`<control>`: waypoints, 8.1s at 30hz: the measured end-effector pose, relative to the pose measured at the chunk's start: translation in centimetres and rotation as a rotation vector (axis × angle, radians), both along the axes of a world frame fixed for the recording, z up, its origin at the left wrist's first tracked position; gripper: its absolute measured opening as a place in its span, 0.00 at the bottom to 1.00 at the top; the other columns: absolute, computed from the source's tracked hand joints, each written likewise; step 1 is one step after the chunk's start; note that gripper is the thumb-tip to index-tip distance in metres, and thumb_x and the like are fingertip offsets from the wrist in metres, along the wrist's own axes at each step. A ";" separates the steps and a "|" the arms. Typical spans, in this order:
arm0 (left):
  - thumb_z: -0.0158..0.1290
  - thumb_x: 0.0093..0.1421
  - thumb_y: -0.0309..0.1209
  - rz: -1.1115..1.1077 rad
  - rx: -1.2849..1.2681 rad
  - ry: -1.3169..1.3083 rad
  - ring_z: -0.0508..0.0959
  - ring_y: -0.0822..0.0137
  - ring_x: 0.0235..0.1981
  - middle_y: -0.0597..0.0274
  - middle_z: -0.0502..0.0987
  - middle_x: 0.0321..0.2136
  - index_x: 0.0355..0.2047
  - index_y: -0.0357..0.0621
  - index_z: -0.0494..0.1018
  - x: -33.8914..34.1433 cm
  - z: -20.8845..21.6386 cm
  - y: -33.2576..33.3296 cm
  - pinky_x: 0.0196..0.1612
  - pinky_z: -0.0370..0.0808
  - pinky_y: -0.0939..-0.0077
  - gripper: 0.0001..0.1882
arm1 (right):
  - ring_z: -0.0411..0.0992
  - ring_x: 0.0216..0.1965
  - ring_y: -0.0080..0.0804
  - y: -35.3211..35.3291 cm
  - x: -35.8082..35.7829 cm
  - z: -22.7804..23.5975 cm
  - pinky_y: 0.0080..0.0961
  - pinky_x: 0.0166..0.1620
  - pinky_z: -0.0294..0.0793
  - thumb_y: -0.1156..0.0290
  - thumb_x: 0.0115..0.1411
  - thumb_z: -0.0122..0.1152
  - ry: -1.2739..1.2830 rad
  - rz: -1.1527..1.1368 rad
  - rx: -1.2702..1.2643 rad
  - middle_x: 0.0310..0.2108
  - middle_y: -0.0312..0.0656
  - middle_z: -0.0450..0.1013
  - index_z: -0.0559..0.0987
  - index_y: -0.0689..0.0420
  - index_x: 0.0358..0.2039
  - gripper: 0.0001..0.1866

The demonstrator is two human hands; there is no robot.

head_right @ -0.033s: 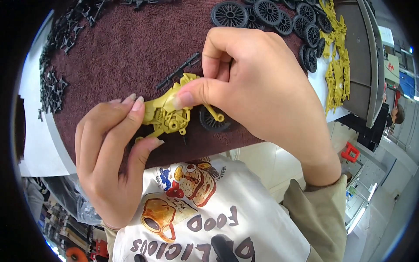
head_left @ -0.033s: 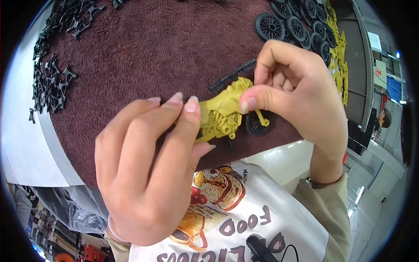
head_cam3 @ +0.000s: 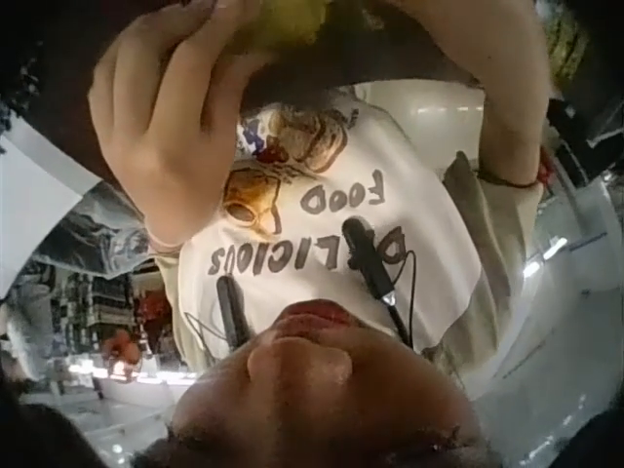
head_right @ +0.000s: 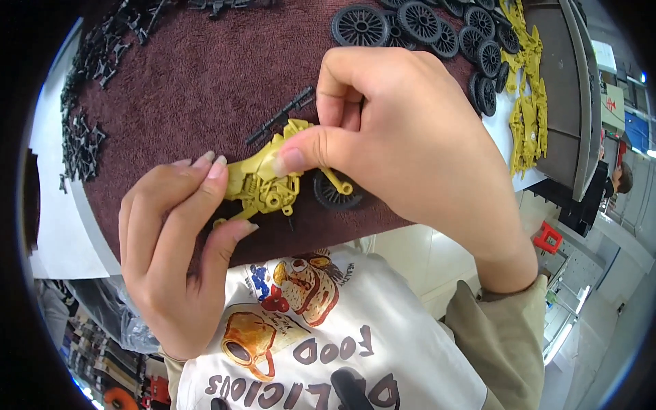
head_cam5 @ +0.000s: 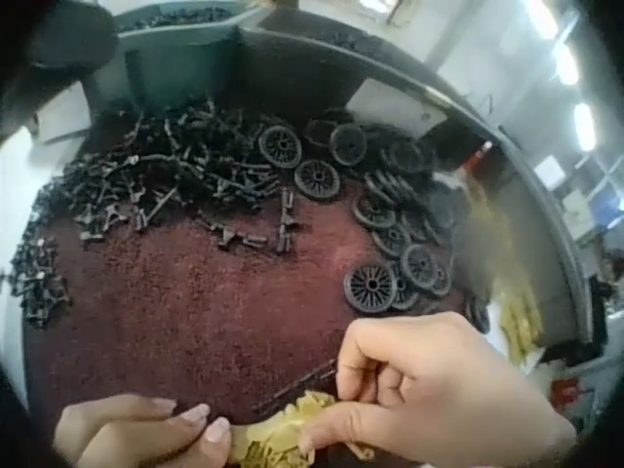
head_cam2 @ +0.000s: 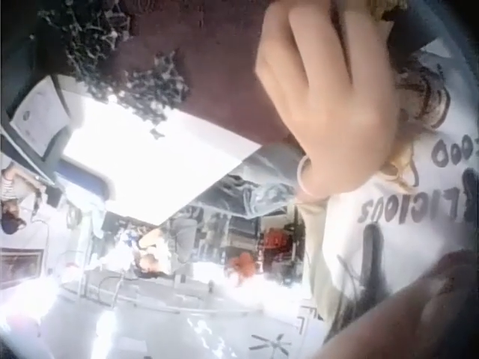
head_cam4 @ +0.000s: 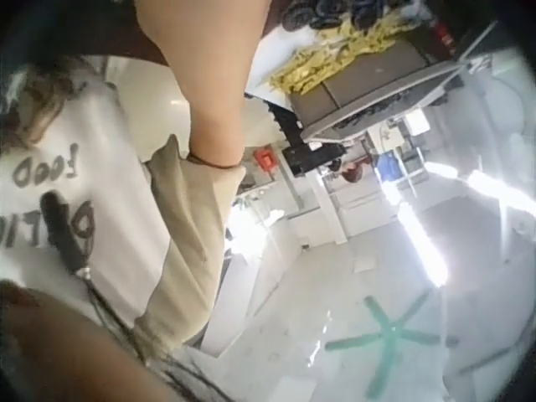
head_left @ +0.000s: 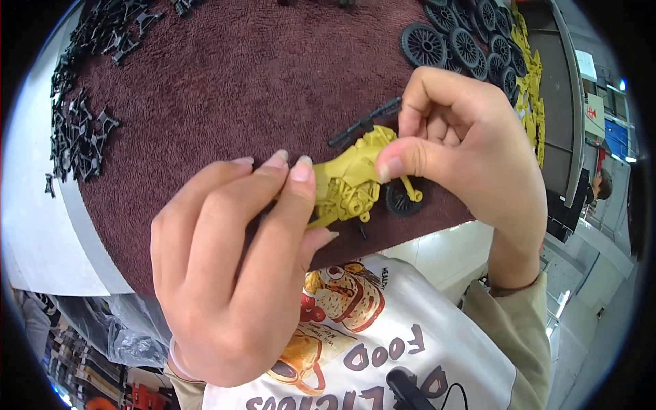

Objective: The person assembles small plastic toy motorcycles by hand, attaching wheels and plastic frames to form complete toys.

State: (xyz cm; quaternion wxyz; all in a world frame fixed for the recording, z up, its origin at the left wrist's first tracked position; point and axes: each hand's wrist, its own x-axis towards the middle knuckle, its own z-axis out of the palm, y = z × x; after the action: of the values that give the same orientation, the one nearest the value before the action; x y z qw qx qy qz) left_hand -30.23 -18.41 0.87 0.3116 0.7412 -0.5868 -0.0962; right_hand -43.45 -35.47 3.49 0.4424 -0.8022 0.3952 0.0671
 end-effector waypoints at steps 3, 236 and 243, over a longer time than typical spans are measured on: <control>0.65 0.36 0.29 -0.022 -0.007 0.059 0.77 0.55 0.40 0.55 0.78 0.36 0.39 0.36 0.79 0.2 -0.2 -0.2 0.45 0.73 0.65 0.25 | 0.58 0.17 0.03 -0.5 0.4 0.2 0.06 0.20 0.53 0.75 0.46 0.75 0.033 0.050 0.029 0.17 0.25 0.69 0.71 0.58 0.23 0.16; 0.59 0.52 0.34 0.109 -0.621 0.262 0.69 0.86 0.32 0.91 0.79 0.29 0.22 0.61 0.81 -1.3 -1.1 1.3 0.56 0.53 0.75 0.04 | 0.77 0.40 0.43 8.6 1.2 -4.0 0.43 0.44 0.82 0.78 0.51 0.68 -1.304 -0.037 -0.377 0.36 0.45 0.76 0.80 0.60 0.36 0.11; 0.61 0.51 0.34 0.115 -0.629 0.299 0.73 0.78 0.32 0.79 0.80 0.32 0.25 0.53 0.78 -0.6 -1.1 0.2 0.52 0.59 0.73 0.03 | 0.77 0.40 0.39 7.0 0.9 -3.5 0.41 0.46 0.82 0.78 0.47 0.71 -1.228 0.000 -0.180 0.36 0.47 0.75 0.79 0.62 0.36 0.14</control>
State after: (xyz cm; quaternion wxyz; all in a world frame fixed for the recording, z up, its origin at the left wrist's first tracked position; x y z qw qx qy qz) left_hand -30.85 -18.18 -0.21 0.6121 0.6184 -0.4929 -0.0005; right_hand -42.53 -28.43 0.02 0.5198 -0.7284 0.0727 -0.4404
